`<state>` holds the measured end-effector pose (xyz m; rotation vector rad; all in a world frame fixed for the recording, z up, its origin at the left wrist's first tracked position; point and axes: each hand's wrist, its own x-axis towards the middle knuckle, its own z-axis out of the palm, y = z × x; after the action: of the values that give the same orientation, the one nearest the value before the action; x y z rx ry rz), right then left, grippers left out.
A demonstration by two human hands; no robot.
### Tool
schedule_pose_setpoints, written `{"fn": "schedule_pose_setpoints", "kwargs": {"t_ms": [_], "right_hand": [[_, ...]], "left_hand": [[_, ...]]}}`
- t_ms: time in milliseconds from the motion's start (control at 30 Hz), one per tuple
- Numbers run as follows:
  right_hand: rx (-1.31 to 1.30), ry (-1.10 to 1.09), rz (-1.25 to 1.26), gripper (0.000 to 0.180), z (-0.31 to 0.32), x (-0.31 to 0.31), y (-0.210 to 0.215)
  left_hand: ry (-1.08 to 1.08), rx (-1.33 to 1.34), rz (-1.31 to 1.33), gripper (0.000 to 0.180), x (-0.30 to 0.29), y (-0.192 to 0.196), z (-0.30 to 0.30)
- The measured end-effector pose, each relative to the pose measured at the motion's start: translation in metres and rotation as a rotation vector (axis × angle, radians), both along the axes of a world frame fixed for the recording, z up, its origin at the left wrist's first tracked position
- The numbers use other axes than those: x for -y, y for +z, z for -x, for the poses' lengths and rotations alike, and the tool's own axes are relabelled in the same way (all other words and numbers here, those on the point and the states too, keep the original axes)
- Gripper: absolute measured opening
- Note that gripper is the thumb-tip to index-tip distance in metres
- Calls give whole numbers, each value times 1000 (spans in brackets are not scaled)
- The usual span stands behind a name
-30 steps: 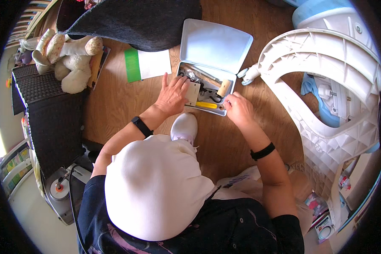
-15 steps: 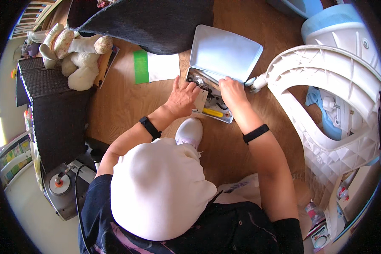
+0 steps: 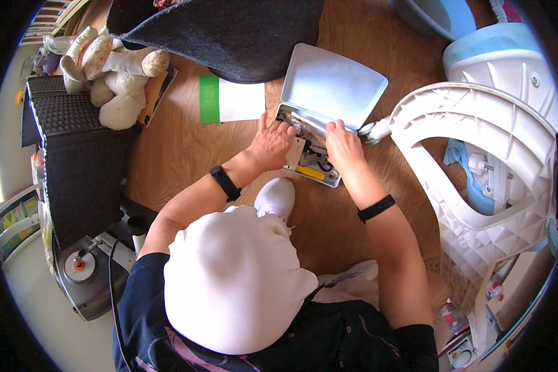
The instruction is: The person opens a plastic toolkit, selects a screw and a screwdriver, and inserts the screw into the frame of a high chair before tightening it.
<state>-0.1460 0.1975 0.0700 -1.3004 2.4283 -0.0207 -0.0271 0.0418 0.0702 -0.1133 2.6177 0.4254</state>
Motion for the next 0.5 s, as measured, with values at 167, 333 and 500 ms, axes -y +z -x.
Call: {"fn": "schedule_pose_setpoints", "kwargs": {"t_ms": [167, 333, 500], "right_hand": [[68, -143, 94, 18, 3, -20, 9], [666, -448, 337, 18, 17, -48, -3], [1425, -797, 406, 14, 25, -58, 18]], "left_hand": [[-6, -97, -42, 45, 4, -12, -6], [-9, -111, -94, 39, 6, -13, -7], [22, 14, -154, 36, 10, -9, -3]]}}
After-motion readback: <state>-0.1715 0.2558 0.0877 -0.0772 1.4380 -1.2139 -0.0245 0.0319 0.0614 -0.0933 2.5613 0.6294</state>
